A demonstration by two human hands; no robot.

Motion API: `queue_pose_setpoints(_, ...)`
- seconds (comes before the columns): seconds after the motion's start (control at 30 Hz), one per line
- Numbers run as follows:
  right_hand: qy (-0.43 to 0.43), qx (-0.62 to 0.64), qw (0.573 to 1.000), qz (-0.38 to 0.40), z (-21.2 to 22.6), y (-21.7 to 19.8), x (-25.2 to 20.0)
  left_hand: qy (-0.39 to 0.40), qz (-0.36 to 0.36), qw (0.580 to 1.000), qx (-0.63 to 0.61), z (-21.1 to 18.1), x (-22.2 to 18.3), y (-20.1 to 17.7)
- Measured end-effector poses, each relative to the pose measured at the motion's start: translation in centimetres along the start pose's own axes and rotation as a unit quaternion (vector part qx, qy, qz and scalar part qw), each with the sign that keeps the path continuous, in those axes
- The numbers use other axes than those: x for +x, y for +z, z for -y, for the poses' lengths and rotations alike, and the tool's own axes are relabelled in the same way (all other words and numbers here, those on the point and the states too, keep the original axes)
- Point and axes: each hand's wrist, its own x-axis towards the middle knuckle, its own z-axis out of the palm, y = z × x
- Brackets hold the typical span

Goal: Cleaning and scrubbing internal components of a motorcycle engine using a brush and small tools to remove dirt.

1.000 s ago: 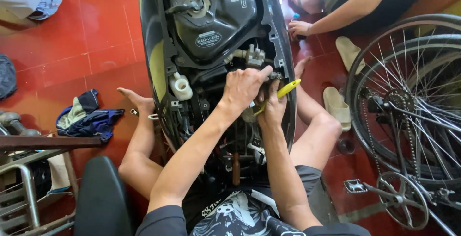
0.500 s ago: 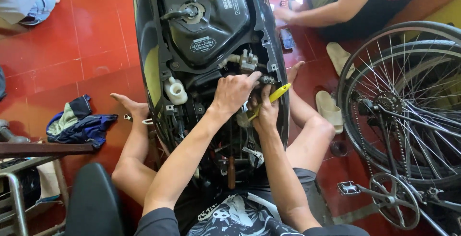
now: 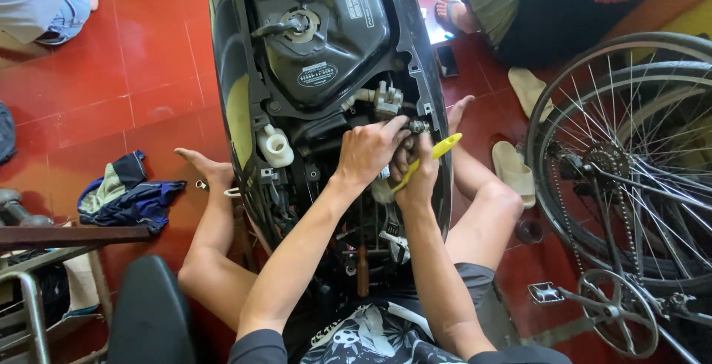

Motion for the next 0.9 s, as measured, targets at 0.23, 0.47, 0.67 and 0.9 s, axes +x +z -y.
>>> queue_pose_setpoints(0.23,-0.047,-0.023,0.975,-0.217,-1.1,2.7,1.6,-0.016,0.037,0.999,-0.013,-0.2,0.3,-1.5)
queue_pose_setpoints(0.47,-0.139,-0.101,0.952,-0.252,-1.4,3.0,2.1,0.059,0.032,0.994,0.085,1.1,0.4,0.3)
queue_pose_setpoints(0.67,-0.167,-0.150,0.946,-0.232,-2.3,1.9,2.5,0.074,0.035,0.994,0.065,1.5,0.3,0.0)
queue_pose_setpoints(0.9,-0.155,-0.178,0.927,-0.291,-1.0,5.8,0.6,0.058,0.038,0.997,0.043,1.1,0.5,0.3)
